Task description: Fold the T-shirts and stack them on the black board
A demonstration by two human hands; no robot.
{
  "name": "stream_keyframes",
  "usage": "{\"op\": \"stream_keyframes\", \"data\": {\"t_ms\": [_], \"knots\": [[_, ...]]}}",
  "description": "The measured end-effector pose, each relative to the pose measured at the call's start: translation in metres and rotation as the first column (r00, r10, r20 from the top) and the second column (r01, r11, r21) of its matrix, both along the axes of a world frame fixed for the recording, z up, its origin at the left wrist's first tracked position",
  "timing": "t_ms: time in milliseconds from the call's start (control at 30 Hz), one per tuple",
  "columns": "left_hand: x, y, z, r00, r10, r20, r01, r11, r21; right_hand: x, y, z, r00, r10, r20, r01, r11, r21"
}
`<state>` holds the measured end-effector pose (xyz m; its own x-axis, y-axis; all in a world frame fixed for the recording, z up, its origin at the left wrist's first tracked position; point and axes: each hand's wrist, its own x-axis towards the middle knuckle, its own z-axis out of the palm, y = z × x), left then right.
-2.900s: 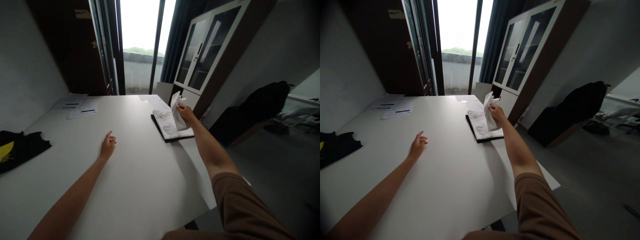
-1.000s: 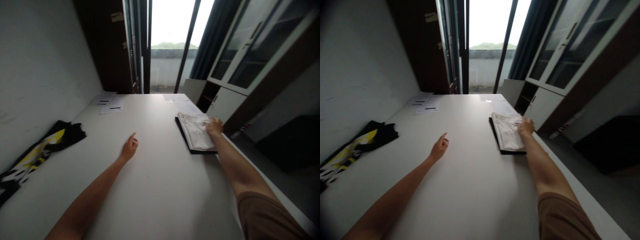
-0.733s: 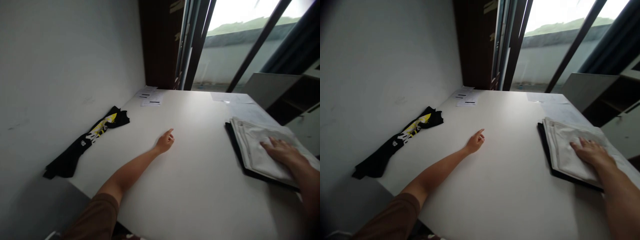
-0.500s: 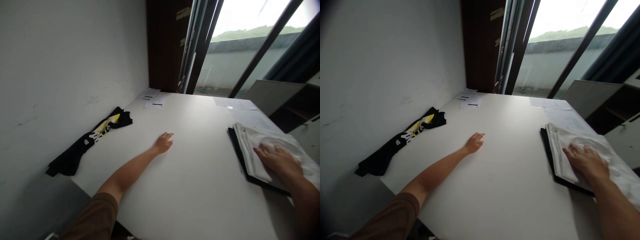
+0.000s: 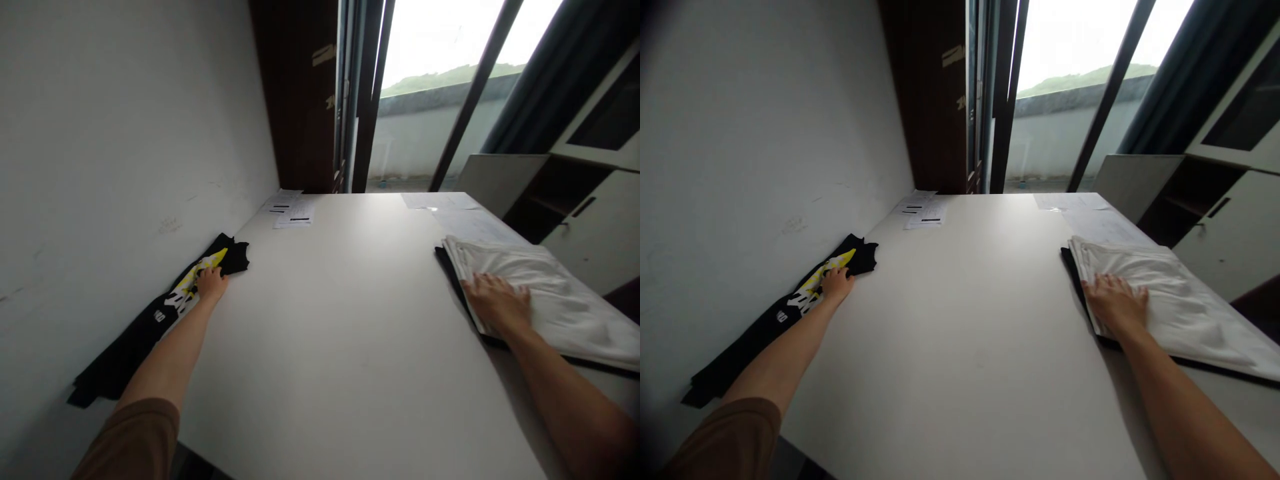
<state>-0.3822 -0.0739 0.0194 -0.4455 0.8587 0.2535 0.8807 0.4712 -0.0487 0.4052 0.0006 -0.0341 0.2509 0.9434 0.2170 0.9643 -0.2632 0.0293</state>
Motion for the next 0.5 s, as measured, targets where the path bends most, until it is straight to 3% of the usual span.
{"op": "stream_keyframes", "data": {"t_ms": [100, 233, 367, 500], "knots": [[-0.003, 0.004, 0.010, 0.998, -0.061, -0.023, 0.059, 0.996, -0.066, -0.016, 0.003, 0.002, 0.998, -0.017, -0.056, 0.019, 1.000, 0.022], [0.025, 0.021, 0.022, 0.989, -0.148, -0.007, 0.145, 0.977, -0.158, -0.018, 0.001, 0.001, 0.997, 0.011, -0.071, -0.006, 0.998, 0.070], [0.078, 0.037, 0.021, 0.951, -0.298, 0.087, 0.310, 0.926, -0.216, -0.018, -0.005, 0.002, 0.994, 0.095, -0.050, -0.087, 0.987, 0.138], [0.151, 0.050, 0.014, 0.878, -0.427, 0.215, 0.468, 0.858, -0.209, -0.030, -0.011, 0.008, 0.983, 0.180, 0.030, -0.182, 0.958, 0.222]]}}
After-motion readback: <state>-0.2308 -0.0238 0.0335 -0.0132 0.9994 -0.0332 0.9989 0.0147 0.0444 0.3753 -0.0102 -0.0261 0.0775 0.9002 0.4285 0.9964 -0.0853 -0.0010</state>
